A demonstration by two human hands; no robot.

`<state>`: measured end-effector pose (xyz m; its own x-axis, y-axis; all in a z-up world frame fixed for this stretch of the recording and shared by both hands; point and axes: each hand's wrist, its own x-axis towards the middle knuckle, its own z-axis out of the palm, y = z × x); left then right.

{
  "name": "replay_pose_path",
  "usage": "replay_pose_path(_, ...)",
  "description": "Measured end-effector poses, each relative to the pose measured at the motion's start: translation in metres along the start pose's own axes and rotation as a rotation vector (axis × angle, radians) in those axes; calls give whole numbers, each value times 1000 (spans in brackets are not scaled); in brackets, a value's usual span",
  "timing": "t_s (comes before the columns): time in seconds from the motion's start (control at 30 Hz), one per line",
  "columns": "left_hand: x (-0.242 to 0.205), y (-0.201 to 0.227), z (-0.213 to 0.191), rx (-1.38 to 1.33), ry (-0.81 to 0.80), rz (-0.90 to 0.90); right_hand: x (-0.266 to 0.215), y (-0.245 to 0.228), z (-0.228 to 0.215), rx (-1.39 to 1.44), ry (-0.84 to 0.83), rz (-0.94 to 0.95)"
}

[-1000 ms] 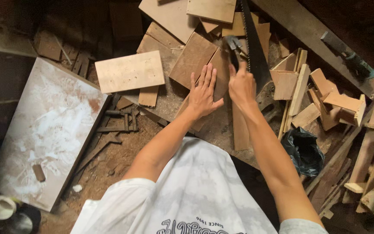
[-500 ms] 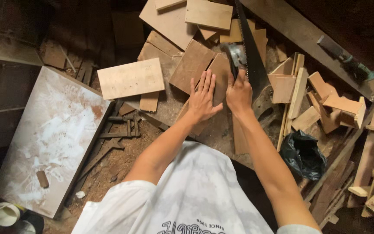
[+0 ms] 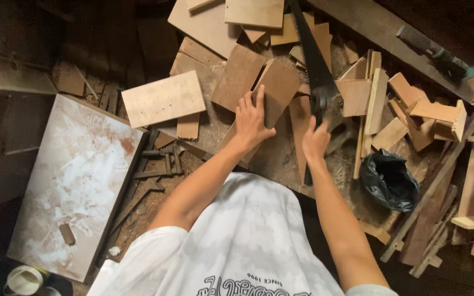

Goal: The person assembles small wooden pieces into a rectangular box-like structure on a cluttered workbench. They use a hammer to drive nails into the wood, repeatedly aligning and securing the pieces together.

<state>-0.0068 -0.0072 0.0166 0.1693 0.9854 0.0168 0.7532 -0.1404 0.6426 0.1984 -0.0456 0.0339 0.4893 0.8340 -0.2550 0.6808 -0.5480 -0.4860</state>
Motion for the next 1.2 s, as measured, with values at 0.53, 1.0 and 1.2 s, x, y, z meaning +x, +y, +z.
replay_pose_path(0.53, -26, 95, 19, 246, 325, 216, -1, -72, -31, 1205, -42, 112)
replay_pose_path(1.0, -38, 161, -31, 166, 304, 333, 21, -59, -74, 1362, -194, -19)
replay_pose_path(1.2, 7, 116, -94, -355, 38, 59, 23, -49, -98, 1374, -298, -88)
